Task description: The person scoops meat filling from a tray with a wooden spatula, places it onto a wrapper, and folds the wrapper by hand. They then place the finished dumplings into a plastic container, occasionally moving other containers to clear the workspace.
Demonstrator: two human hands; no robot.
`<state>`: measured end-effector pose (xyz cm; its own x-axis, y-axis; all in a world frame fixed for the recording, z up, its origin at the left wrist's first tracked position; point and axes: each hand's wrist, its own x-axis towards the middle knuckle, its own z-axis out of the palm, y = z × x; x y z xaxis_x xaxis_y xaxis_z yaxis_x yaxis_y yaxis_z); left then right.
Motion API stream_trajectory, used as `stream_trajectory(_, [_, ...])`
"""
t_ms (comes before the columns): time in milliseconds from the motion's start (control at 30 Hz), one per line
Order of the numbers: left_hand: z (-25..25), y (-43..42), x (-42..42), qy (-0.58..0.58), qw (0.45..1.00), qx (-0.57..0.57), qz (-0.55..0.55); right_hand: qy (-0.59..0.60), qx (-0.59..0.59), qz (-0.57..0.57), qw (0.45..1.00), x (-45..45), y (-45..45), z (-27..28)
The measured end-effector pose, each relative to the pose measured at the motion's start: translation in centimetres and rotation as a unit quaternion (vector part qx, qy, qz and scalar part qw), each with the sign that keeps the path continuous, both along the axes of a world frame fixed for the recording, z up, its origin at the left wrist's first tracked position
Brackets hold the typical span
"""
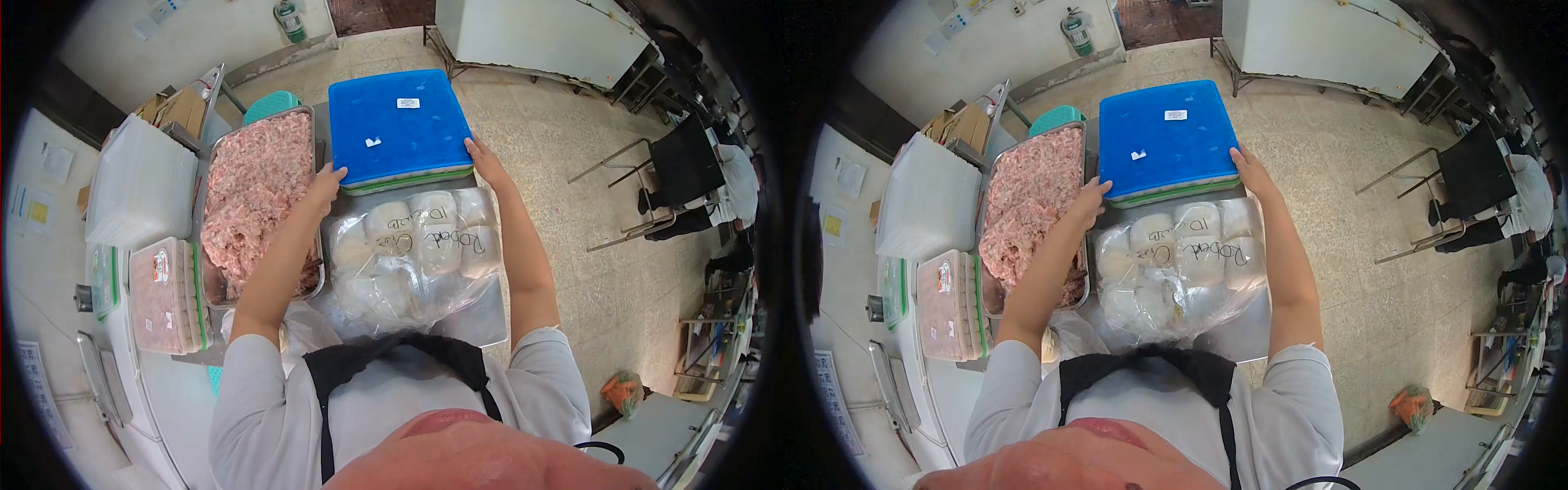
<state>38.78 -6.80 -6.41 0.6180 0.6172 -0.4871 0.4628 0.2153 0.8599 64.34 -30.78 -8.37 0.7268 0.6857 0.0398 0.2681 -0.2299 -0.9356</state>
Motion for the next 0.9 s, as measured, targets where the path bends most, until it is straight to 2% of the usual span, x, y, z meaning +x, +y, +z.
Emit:
stream_trajectory(67, [-0.4, -0.3, 0.2, -0.023, 0.999, -0.013, 0.025, -0.006, 0.000, -0.014, 1.000, 1.5, 0.8, -2.8])
stream_trajectory(200, [-1.1, -1.3, -1.0, -0.096, 0.993, -0.044, 0.058, -0.004, 0.002, -0.013, 1.000, 0.6, 0.3, -2.4])
stream_trajectory(433, [-2.7, -1.6, -2.2, -0.129, 0.987, -0.033, 0.089, -0.060, -0.038, -0.019, 0.997, -0.7, -0.2, -2.7])
stream_trajectory(500, [-2.0, -2.2, -2.1, -0.121, 0.990, -0.005, 0.068, -0.059, -0.015, -0.006, 0.998, -0.2, 0.2, -2.9])
stream_trajectory(567, [-1.6, -1.4, -1.7, -0.099, 0.994, 0.001, 0.051, -0.084, -0.054, -0.026, 0.995, -1.7, 0.1, -1.0])
stream_trajectory(600, [-2.6, -0.6, -1.4, -0.080, 0.996, 0.022, 0.045, -0.112, -0.074, -0.031, 0.990, -1.7, 0.1, -0.7])
stream_trajectory(633, [-4.1, 0.3, -1.5, -0.112, 0.993, 0.025, 0.021, -0.120, -0.080, -0.036, 0.989, -1.3, 0.3, -1.4])
stream_trajectory(667, [-2.4, -0.9, -1.8, -0.087, 0.992, 0.073, 0.058, -0.129, -0.087, -0.042, 0.987, -0.8, 0.4, -2.2])
stream_trajectory(700, [-1.8, -1.3, -2.3, -0.065, 0.986, 0.146, 0.046, -0.144, -0.119, -0.049, 0.981, -1.0, 0.5, -1.9])
stream_trajectory(767, [1.9, -2.8, -5.9, -0.103, 0.976, 0.182, 0.051, -0.172, -0.158, -0.063, 0.970, -1.2, 0.3, -1.7])
stream_trajectory(833, [8.1, -4.5, -11.0, -0.173, 0.965, 0.189, -0.048, -0.191, -0.163, -0.050, 0.967, -1.6, 0.5, -1.2])
stream_trajectory(867, [9.0, -3.7, -13.4, -0.174, 0.966, 0.190, -0.032, -0.285, -0.201, -0.072, 0.934, -2.0, 0.5, -0.4])
stream_trajectory(900, [9.6, -2.6, -16.5, -0.187, 0.951, 0.247, -0.016, -0.376, -0.234, -0.096, 0.891, -2.7, 1.0, 0.5])
